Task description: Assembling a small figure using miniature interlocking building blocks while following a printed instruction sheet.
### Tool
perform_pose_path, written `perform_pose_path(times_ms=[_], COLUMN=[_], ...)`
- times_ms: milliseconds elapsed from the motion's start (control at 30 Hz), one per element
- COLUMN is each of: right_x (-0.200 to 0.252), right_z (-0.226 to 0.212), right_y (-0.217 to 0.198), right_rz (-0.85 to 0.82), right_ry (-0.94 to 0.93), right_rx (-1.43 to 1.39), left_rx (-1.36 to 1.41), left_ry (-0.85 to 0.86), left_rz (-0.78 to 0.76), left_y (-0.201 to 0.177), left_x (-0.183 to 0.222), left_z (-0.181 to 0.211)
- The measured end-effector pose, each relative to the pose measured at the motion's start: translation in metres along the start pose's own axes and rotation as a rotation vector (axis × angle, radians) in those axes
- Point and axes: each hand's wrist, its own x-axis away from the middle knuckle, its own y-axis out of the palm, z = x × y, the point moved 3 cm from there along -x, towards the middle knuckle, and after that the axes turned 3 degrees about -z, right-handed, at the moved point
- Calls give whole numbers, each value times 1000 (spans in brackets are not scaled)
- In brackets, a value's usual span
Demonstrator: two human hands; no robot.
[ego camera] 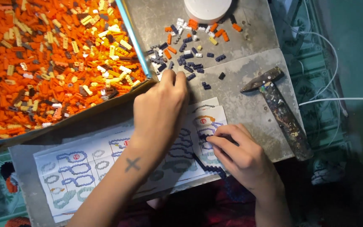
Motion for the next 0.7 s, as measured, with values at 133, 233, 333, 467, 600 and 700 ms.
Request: perform_pose_path(times_ms=[133,233,333,467,600,700], right_x=[-1,-1,-3,-4,-2,-1], right_z=[-2,-4,-5,-9,-4,0], right_y=[-3,-3,-3,-3,5,9], right_rz=[15,10,8,13,-4,-27], right_ry=[-2,-10,-23,-56,-51,-57], right_rx=[15,40,41,66,46,42], left_rx=[-131,-67,101,494,603,612], left_ry=[23,43,82,-42,-134,-101], left_rz=[14,4,62,23,64,111], left_y=[12,2,-30,-53,-35,-33], left_x=[-6,1,19,54,88,96], left_z=[2,0,1,0,9,24])
